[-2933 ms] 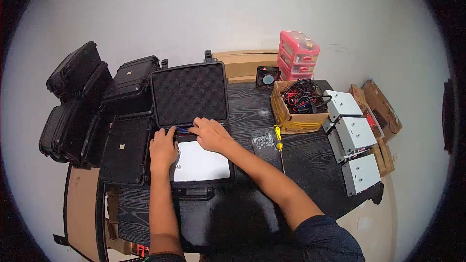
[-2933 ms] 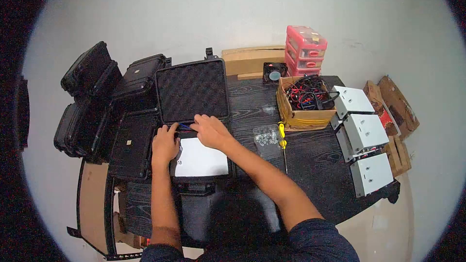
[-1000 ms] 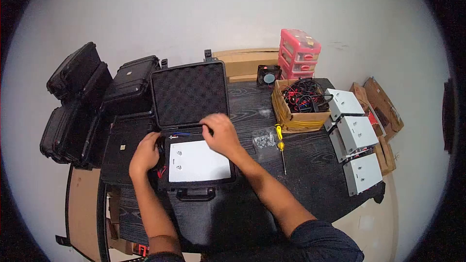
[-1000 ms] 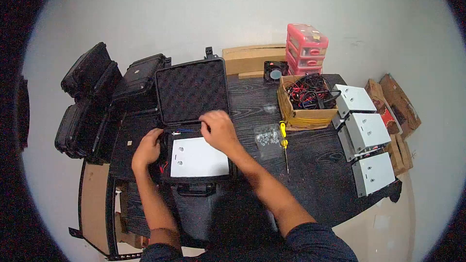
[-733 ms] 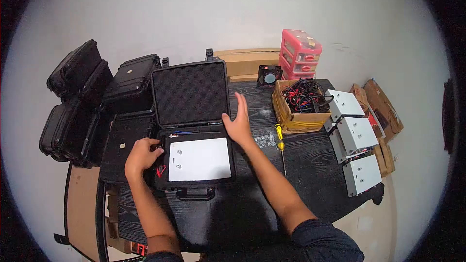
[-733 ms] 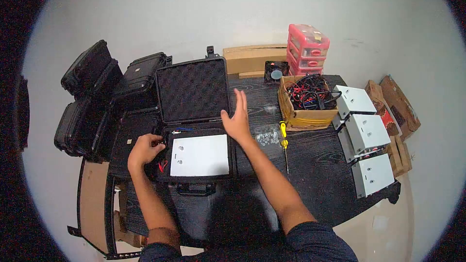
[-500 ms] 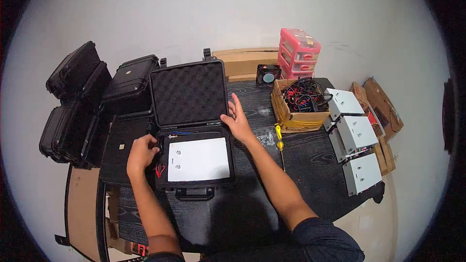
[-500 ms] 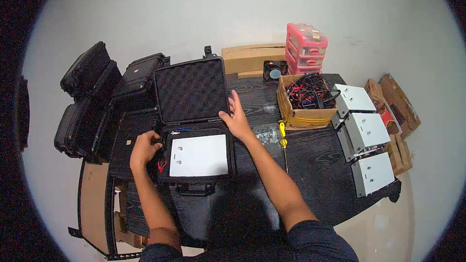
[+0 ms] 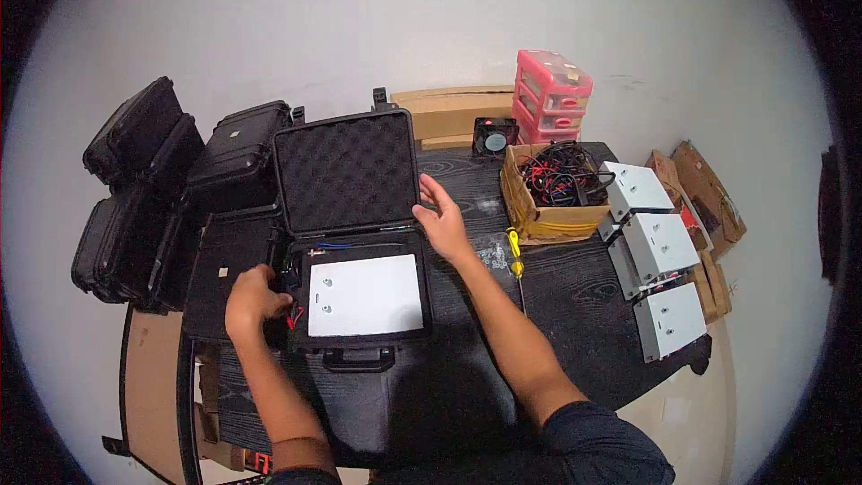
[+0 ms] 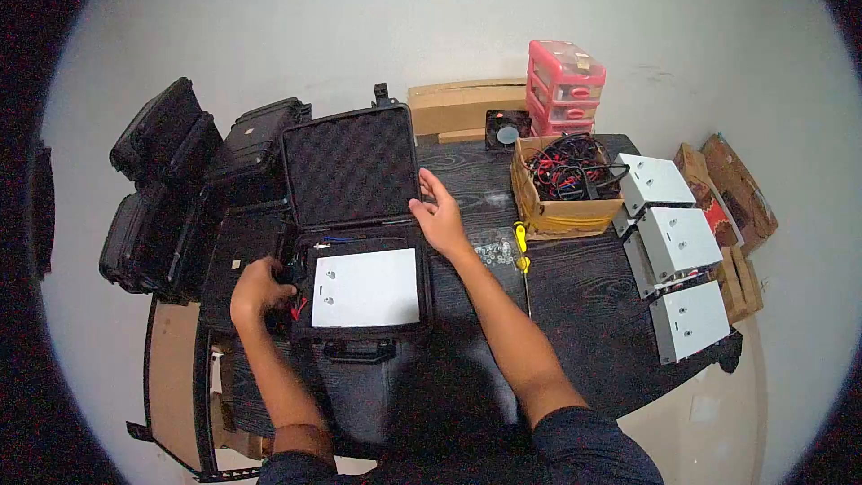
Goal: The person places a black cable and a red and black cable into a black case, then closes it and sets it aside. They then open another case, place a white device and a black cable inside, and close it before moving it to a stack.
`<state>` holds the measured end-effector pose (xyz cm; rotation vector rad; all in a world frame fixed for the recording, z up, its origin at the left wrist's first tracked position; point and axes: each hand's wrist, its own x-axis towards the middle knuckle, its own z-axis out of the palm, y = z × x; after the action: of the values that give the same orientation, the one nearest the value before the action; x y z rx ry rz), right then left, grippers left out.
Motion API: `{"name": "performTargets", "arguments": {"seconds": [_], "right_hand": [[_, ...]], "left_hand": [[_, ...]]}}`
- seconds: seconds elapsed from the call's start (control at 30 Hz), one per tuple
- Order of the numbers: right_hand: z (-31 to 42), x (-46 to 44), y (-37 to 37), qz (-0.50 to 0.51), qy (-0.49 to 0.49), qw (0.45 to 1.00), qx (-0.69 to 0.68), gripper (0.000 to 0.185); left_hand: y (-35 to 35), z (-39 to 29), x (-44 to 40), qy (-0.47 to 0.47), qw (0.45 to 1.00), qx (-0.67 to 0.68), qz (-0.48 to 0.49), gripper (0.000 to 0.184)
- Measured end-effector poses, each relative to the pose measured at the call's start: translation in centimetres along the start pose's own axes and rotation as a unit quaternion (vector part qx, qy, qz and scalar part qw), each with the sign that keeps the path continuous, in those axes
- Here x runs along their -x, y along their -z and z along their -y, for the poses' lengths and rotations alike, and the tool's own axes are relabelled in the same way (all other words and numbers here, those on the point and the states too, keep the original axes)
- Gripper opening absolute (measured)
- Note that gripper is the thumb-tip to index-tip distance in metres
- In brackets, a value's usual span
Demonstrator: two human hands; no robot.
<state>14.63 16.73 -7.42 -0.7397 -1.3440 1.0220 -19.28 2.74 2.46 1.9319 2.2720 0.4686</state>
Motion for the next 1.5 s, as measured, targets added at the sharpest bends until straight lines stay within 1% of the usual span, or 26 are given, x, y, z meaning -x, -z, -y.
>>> {"name": "performTargets", "arguments": {"seconds": [0.07, 0.17, 0.27, 0.3, 0.37, 0.4, 0.47, 0.5, 0.53, 0.57, 0.63, 0.77, 0.9, 1.0, 1.07, 1.1, 1.17, 1.2, 1.27, 1.3, 1.33, 1.37, 1.4, 1.47, 1.5], "right_hand": [[0.5, 0.1, -0.1, -0.003, -0.001, 1.0, -0.003, 0.068], [0.7, 0.1, -0.2, -0.004, 0.002, 1.0, -0.007, 0.068], [1.2, 0.2, -0.1, 0.0, 0.019, 1.0, -0.02, 0.068], [1.4, 0.2, -0.1, 0.0, 0.017, 1.0, -0.02, 0.068], [1.4, 0.2, -0.2, 0.002, 0.016, 1.0, -0.02, 0.068], [1.4, 0.1, -0.2, 0.003, 0.015, 1.0, -0.024, 0.068], [1.5, 0.1, -0.3, 0.005, 0.015, 1.0, -0.027, 0.067], [1.9, 0.2, -0.3, -0.002, 0.016, 1.0, 0.015, 0.067], [2.2, 0.3, -0.4, -0.009, 0.017, 0.998, 0.056, 0.066], [2.5, 0.3, -0.4, -0.01, 0.018, 0.998, 0.056, 0.066], [2.7, 0.3, -0.3, -0.006, 0.016, 0.996, 0.089, 0.066], [2.7, 0.3, 0.0, 0.002, 0.02, 0.995, 0.098, 0.067], [2.5, 0.1, 0.2, 0.005, 0.015, 0.996, 0.087, 0.066], [2.6, 0.1, 0.2, 0.008, 0.016, 0.996, 0.086, 0.066], [2.6, 0.1, 0.2, 0.007, 0.02, 0.996, 0.084, 0.066], [2.7, 0.1, 0.2, 0.003, 0.024, 0.995, 0.096, 0.066], [2.9, 0.1, 0.2, -0.001, 0.028, 0.994, 0.107, 0.066], [3.2, 0.2, 0.1, -0.003, 0.034, 0.992, 0.12, 0.066], [3.8, 0.3, 0.0, -0.005, 0.04, 0.99, 0.134, 0.065], [4.2, 0.3, 0.0, -0.005, 0.057, 0.987, 0.153, 0.061], [4.6, 0.4, -0.1, -0.005, 0.073, 0.982, 0.171, 0.057], [5.0, 0.5, -0.1, -0.005, 0.074, 0.982, 0.172, 0.057], [6.2, 0.8, -0.3, -0.005, 0.089, 0.978, 0.187, 0.054], [9.2, 1.4, -0.9, 0.006, 0.131, 0.969, 0.21, 0.05], [10.7, 1.8, -1.2, 0.016, 0.159, 0.963, 0.217, 0.049]], "left_hand": [[0.0, -0.1, -0.2, 0.122, 0.981, 0.048, 0.14, 0.046], [-0.7, 0.1, -0.7, 0.134, 0.974, 0.089, 0.161, 0.044], [-1.9, 1.1, -1.1, 0.123, 0.979, 0.074, 0.146, 0.049], [-1.0, -0.1, -0.5, 0.123, 0.979, 0.074, 0.146, 0.049], [1.8, -3.9, 1.1, 0.157, 0.977, -0.004, 0.141, 0.054], [1.3, -3.7, 1.1, 0.157, 0.977, -0.004, 0.141, 0.054], [-0.2, -3.3, 1.1, 0.109, 0.982, -0.144, 0.062, 0.061], [-0.1, -3.5, 1.2, 0.108, 0.982, -0.144, 0.062, 0.061], [0.1, -3.9, 1.3, 0.127, 0.978, -0.149, 0.066, 0.062], [0.2, -4.2, 1.4, 0.146, 0.975, -0.153, 0.069, 0.062], [-0.3, -3.8, 1.2, 0.146, 0.975, -0.159, 0.057, 0.061], [-0.5, -3.7, 1.3, 0.141, 0.975, -0.169, 0.036, 0.06], [-0.2, -4.3, 1.5, 0.152, 0.973, -0.165, 0.051, 0.058], [-0.3, -4.4, 1.6, 0.138, 0.975, -0.169, 0.037, 0.053], [0.0, -4.5, 1.6, 0.127, 0.98, -0.14, 0.06, 0.048], [0.0, -4.2, 1.3, 0.127, 0.98, -0.14, 0.06, 0.048], [-0.5, -3.1, 0.4, 0.125, 0.979, -0.105, 0.122, 0.053], [-0.6, -2.9, 0.2, 0.126, 0.979, -0.105, 0.122, 0.053], [-0.7, -2.5, -0.1, 0.116, 0.978, -0.1, 0.14, 0.041], [-0.7, -2.3, -0.2, 0.116, 0.978, -0.1, 0.14, 0.041], [-0.7, -2.1, -0.3, 0.121, 0.979, -0.069, 0.152, 0.039], [-0.6, -2.0, -0.4, 0.126, 0.978, -0.038, 0.164, 0.037], [-0.2, -1.9, -0.3, 0.126, 0.978, -0.037, 0.164, 0.037], [1.0, -1.7, 0.0, 0.1, 0.978, 0.06, 0.173, 0.037], [0.8, -0.3, -0.3, 0.103, 0.969, 0.105, 0.197, 0.035]]}}
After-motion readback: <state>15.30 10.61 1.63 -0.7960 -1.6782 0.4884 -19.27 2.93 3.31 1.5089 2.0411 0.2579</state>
